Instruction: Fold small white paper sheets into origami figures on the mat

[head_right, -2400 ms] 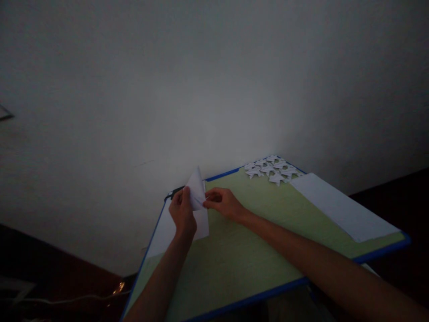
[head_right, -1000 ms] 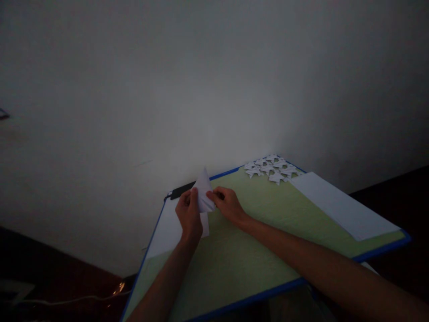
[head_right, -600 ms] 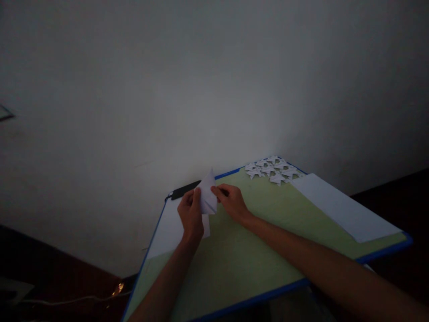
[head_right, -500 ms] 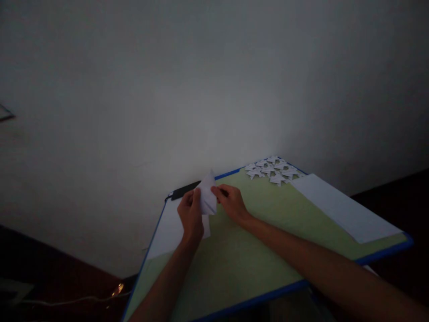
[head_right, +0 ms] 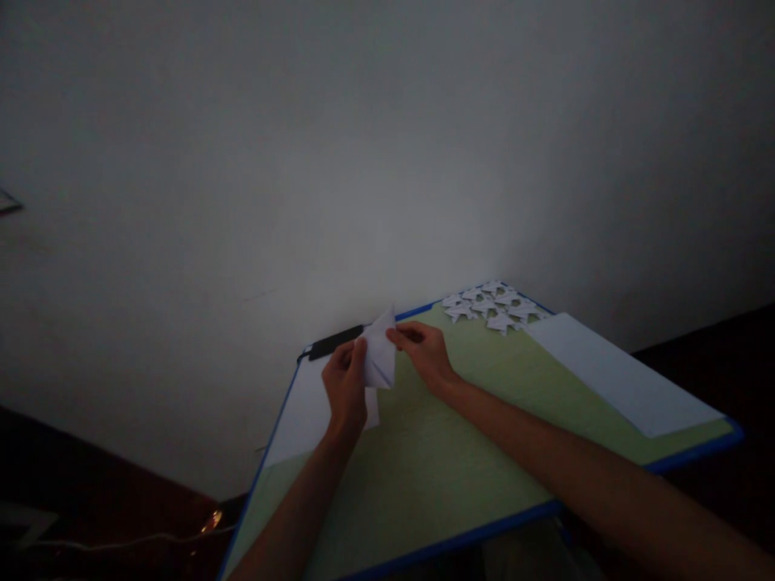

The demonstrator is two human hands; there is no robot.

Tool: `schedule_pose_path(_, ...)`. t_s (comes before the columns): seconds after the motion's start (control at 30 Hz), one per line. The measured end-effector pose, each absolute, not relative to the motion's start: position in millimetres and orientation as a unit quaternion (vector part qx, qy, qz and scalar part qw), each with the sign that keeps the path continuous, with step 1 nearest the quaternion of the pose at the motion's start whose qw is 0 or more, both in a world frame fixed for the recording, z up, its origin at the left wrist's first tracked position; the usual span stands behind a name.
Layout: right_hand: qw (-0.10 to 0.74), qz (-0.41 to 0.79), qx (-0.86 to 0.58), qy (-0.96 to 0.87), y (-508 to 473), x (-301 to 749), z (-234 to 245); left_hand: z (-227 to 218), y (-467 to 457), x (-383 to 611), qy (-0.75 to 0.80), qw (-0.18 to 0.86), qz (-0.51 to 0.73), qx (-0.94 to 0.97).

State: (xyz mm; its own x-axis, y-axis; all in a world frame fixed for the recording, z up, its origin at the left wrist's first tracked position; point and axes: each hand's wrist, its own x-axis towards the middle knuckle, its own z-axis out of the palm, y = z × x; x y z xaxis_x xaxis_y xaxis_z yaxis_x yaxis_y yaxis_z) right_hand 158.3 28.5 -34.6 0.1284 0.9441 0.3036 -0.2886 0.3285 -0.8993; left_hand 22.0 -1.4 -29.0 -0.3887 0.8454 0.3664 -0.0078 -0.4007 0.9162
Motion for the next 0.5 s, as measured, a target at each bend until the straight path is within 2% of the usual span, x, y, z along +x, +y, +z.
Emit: schedule_pose_path(0.5,0.639,0.526,-0.300,-0.475,53,176,-39,-29,0,17,0.453,0.309,0.658,0.516)
